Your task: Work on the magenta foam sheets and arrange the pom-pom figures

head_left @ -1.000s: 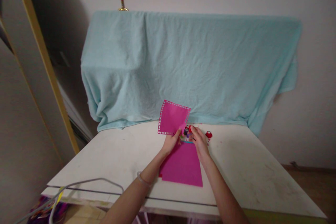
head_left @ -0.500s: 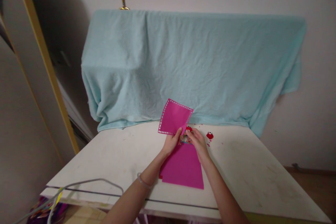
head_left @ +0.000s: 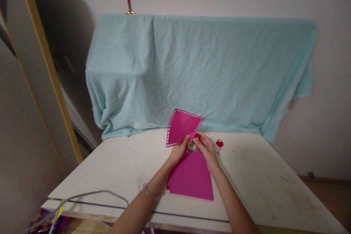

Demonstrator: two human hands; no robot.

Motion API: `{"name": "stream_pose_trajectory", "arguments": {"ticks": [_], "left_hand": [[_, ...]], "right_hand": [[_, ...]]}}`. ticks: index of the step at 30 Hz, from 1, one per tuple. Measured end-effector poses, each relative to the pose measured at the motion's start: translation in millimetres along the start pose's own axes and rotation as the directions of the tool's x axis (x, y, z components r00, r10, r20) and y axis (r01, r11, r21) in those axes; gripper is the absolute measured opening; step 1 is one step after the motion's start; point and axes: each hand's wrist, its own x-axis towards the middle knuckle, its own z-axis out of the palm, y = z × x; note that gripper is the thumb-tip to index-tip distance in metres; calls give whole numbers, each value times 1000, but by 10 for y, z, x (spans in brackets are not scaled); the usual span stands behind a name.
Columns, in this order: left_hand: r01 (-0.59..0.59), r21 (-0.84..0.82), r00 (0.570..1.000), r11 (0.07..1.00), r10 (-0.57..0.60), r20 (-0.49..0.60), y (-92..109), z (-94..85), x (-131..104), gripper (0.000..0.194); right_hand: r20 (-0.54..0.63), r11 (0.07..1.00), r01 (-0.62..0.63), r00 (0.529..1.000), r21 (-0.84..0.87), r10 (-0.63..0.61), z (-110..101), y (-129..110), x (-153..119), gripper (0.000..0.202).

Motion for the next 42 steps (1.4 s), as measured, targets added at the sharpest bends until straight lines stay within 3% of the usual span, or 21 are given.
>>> {"name": "stream_pose_trajectory", "arguments": {"ticks": [11, 33, 42], "left_hand": [[-16, -25, 1000, 1000, 15, -18, -35, -27, 41, 61], [-58, -20, 998, 998, 57, -25, -46, -48, 62, 59], [-76, -28, 997, 997, 75, -30, 14, -58, 30, 58]], "right_hand": [[9, 998, -65, 998, 21, 65, -12, -13, 8, 37], [7, 998, -64, 998, 14, 64, 8, -8, -3, 40], [-12, 998, -57, 998, 14, 57, 55, -116, -51, 39]]}}
